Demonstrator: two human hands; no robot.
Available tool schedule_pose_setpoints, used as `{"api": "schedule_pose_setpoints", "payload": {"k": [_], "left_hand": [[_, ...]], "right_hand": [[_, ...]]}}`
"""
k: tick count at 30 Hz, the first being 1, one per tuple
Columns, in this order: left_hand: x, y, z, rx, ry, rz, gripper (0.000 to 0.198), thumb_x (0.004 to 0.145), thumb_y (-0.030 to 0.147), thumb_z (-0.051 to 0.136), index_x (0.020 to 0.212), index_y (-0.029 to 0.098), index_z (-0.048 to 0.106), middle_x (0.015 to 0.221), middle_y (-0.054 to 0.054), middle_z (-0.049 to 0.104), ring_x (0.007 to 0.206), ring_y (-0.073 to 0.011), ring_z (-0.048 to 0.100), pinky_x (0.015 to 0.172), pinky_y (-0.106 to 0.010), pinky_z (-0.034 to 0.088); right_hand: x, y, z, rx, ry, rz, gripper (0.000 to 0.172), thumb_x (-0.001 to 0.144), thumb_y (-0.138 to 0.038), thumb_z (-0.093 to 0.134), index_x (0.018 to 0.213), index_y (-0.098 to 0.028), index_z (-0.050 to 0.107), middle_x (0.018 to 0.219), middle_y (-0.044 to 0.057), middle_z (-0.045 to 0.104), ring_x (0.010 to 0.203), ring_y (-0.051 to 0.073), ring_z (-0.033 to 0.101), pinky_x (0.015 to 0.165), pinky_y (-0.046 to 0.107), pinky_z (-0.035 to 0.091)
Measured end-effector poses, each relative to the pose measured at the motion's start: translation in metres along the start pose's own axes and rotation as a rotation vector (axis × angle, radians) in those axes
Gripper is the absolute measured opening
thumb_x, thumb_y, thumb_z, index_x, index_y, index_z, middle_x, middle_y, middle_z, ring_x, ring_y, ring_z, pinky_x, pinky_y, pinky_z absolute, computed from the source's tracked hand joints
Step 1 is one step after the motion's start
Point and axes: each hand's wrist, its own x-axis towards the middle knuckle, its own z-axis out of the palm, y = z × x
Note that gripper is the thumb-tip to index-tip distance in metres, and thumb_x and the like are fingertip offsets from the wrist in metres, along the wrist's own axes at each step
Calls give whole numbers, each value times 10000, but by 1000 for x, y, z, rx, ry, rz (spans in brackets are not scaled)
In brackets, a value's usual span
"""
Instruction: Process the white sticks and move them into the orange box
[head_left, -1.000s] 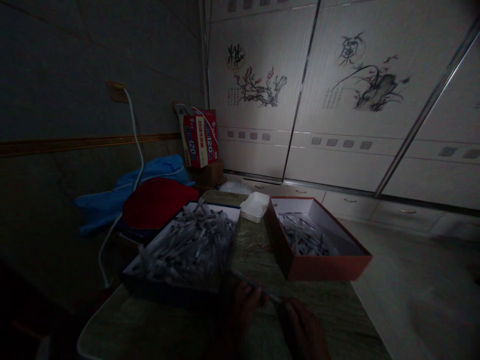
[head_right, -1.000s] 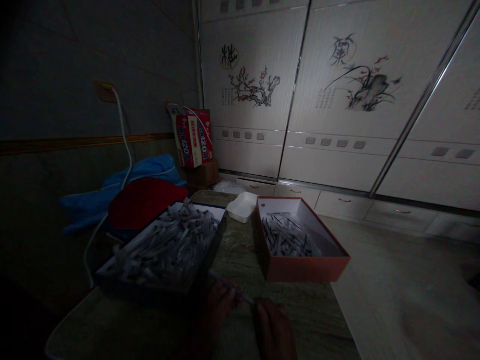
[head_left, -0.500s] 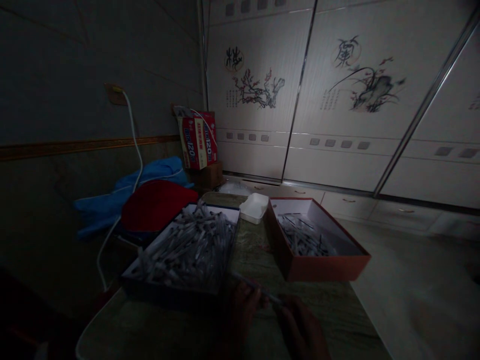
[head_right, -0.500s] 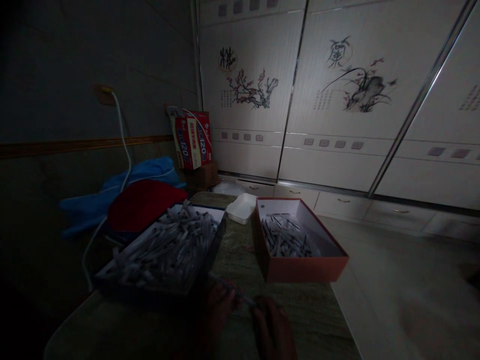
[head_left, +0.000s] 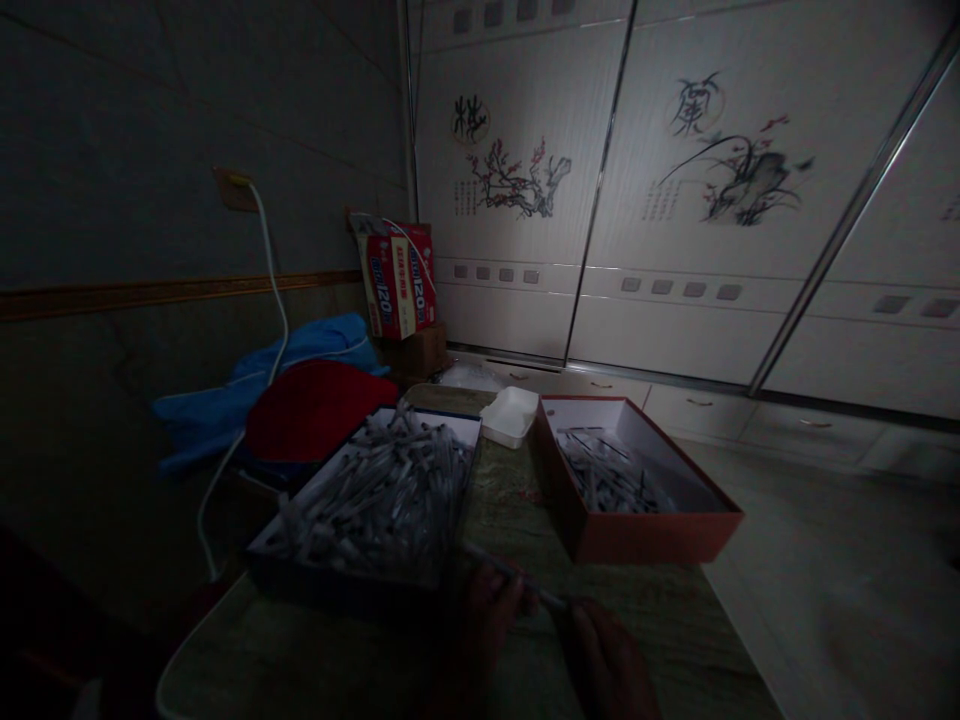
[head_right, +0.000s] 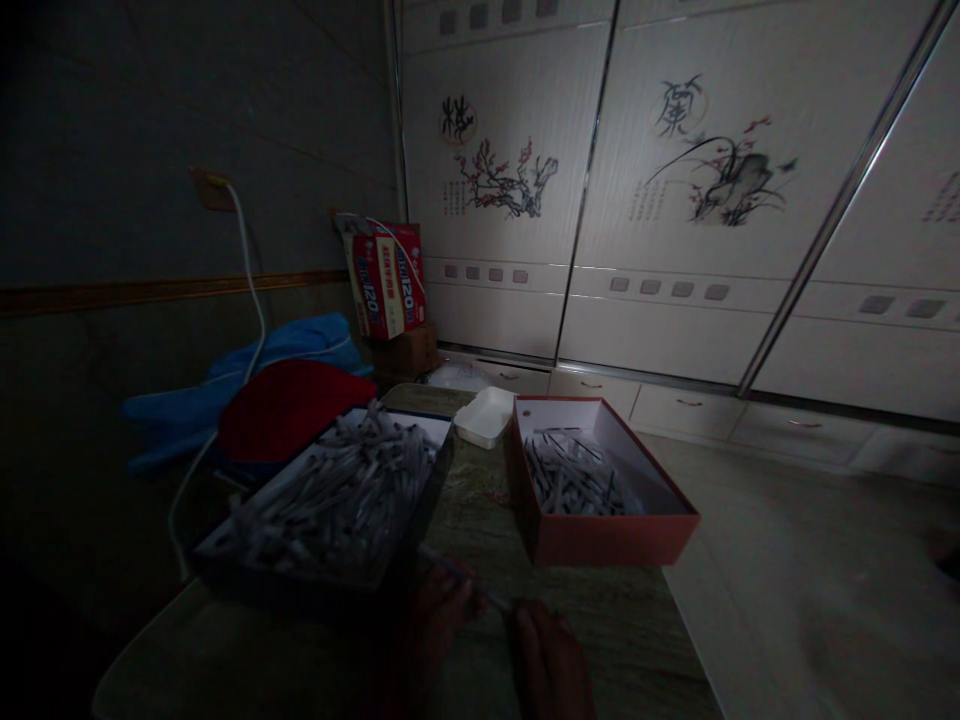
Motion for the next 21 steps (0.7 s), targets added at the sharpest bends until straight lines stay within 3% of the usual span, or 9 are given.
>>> {"api": "schedule_pose_setpoints", "payload": {"k": [2,6,11,17,21], "left_hand": [[-2,3,2,-3,-7,12,347,454,360,801,632,184,560,553,10,627,520,-158,585,536,-293,455],[-4,4,3,4,-22,24,323,492,353,786,654,183,564,550,13,625,521,-151,574,544,-287,448],[-3,2,0,27,-42,38,300,516,361,769,651,187,564,558,9,625,532,-160,575,551,-300,452],[-4,2,0,30,4,4,316,503,359,773,673,189,568,614,-2,649,570,-172,608,566,-299,468],[-4,1,-1,14,-22,45,327,511,369,789,669,174,579,576,15,632,534,-154,596,546,-286,467]], "right_hand": [[1,-3,-4,-9,-34,-5,508,797,-669,401,905,-271,698,992,78,721,952,270,646,880,377,469],[7,-15,-11,46,-209,34,426,853,-565,419,929,-227,668,892,72,729,805,221,676,727,291,532],[2,-5,-8,-15,-9,-65,452,790,-644,449,893,-280,697,973,67,727,940,266,655,832,343,512],[7,-12,-8,33,-126,22,411,848,-581,412,876,-255,661,827,51,729,731,203,676,661,261,538],[3,-14,-9,9,-18,-31,447,811,-638,412,869,-285,680,910,59,729,861,245,660,781,319,515]]}}
